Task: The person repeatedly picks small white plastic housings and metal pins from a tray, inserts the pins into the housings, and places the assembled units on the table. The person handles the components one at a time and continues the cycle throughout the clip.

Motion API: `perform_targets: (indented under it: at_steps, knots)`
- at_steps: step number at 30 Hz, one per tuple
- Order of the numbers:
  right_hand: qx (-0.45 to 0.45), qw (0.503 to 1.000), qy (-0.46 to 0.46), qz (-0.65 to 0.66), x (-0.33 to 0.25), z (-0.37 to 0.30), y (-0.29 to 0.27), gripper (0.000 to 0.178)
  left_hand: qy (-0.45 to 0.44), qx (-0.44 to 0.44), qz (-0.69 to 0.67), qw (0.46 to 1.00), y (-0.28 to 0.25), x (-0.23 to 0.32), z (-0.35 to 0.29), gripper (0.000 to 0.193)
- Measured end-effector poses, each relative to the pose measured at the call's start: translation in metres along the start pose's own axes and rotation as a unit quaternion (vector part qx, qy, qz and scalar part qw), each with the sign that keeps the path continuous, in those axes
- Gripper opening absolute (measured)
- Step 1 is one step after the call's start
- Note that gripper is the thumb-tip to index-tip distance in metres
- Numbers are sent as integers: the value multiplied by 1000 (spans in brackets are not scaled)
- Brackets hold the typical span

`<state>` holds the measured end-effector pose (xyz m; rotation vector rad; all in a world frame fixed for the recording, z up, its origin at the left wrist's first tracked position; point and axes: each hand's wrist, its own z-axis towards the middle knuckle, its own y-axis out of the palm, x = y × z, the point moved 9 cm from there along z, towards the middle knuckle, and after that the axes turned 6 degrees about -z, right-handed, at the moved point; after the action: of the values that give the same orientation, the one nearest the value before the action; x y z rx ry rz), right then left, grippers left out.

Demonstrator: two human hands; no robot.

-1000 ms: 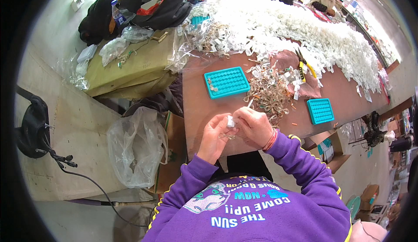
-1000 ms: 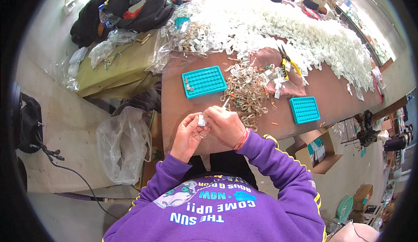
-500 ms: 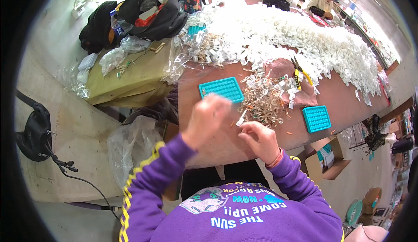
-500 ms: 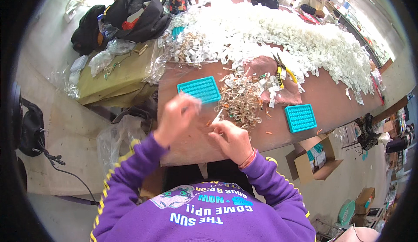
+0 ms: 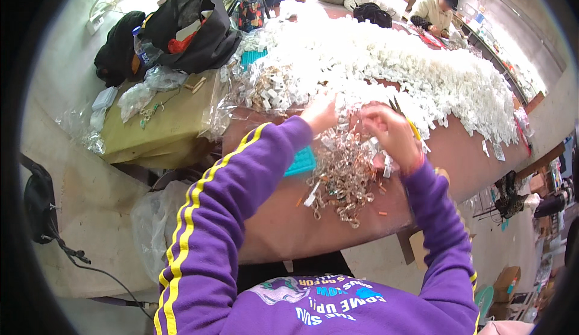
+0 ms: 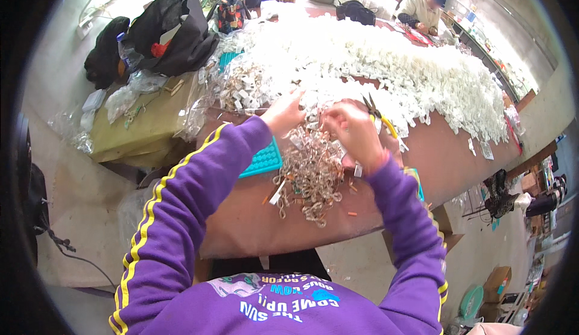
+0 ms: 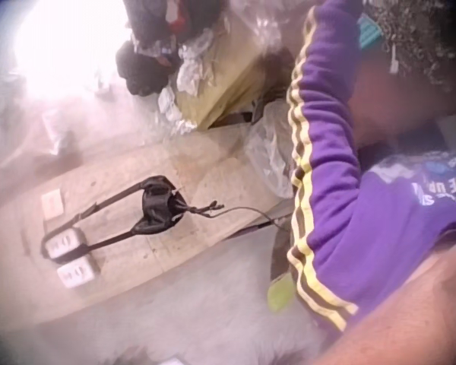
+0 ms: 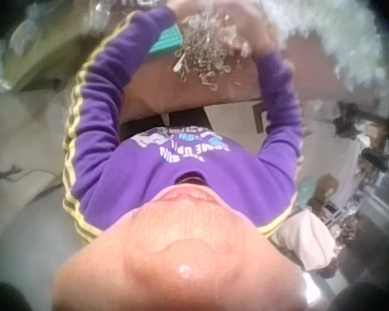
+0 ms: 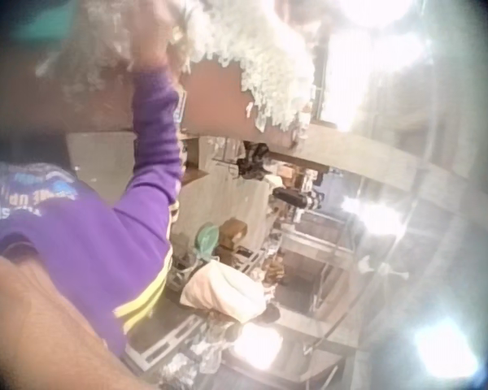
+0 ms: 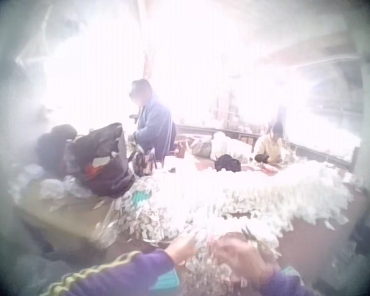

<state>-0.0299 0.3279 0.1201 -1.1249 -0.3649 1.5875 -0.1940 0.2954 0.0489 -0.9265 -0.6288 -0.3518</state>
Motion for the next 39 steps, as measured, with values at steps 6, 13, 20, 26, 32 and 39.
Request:
perform_targets:
  at_steps: [6,13,20,26,32,39]
  knots:
    - [-151,953,153,-212,192,153,58,46,-187,-151,159,958,35,-56,47,44]
    - [-218,910,216,-279,310,235,103,65,-153,-109,212,959,28,-56,60,71]
    - [-330,902,217,-176,304,239,146,96,-180,-91,172,964,39,-77,65,77]
    - [-345,904,254,1,238,185,138,111,-224,-22,45,973,49,-93,74,84]
    - [-283,931,215,86,237,183,160,73,-178,38,-247,952,53,-96,79,87]
    - [-190,969,37,156,156,172,111,44,-153,7,-92,984,42,-54,80,103]
